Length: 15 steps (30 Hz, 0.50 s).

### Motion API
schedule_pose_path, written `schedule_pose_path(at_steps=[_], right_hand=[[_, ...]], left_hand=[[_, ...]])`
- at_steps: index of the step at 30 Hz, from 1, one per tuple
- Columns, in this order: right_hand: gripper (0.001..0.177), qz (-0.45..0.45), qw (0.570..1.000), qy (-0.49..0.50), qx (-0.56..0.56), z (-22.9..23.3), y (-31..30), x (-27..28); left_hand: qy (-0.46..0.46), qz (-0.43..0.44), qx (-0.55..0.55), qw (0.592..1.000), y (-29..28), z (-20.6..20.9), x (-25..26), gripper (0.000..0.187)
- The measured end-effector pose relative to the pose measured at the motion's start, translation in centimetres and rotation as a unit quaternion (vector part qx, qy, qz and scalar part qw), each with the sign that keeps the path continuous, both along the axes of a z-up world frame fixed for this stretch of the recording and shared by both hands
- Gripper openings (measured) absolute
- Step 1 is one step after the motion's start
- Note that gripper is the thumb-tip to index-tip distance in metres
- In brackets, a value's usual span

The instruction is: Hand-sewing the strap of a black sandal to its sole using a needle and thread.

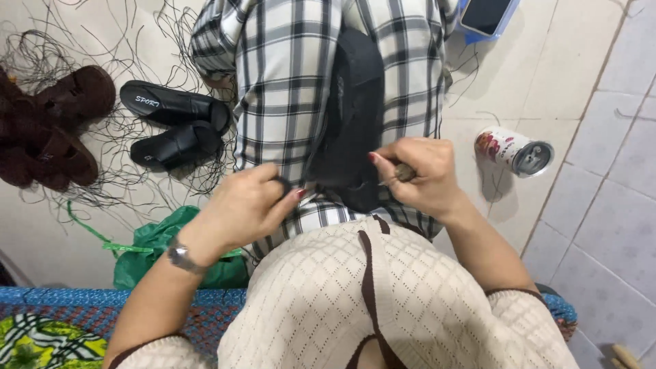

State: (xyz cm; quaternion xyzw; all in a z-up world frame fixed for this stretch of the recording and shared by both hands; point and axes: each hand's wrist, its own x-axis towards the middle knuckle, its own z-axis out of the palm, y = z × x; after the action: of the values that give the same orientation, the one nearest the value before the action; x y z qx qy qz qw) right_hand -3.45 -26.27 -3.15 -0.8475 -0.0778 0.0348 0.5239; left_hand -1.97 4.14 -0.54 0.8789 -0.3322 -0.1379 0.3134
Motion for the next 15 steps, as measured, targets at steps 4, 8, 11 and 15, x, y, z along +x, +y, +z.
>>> schedule_pose_path(at_steps=[4,8,11,15], right_hand=[[0.008,0.011,1.0,-0.011,0.015,-0.7,-1.1,0.6],[0.038,0.115,0.988,-0.013,-0.1,1.5,-5.6,1.0],[0.067,0.235,0.942,-0.079,-0.226,1.4,-7.8,0.4],[0.058,0.263,0.908,-0.096,-0.31,1.0,-6.8,0.8]], left_hand=[[0.256,0.028,-0.093,0.962,1.6,0.4,0.9,0.042],[0.331,0.345,-0.078,0.875,10.0,-4.5,2.5,0.041],[-0.167,0.311,0.147,0.924,6.3,-0.9,4.1,0.023],[-0.032,0.193,-0.125,0.973,-5.1,3.7,3.3,0.04]])
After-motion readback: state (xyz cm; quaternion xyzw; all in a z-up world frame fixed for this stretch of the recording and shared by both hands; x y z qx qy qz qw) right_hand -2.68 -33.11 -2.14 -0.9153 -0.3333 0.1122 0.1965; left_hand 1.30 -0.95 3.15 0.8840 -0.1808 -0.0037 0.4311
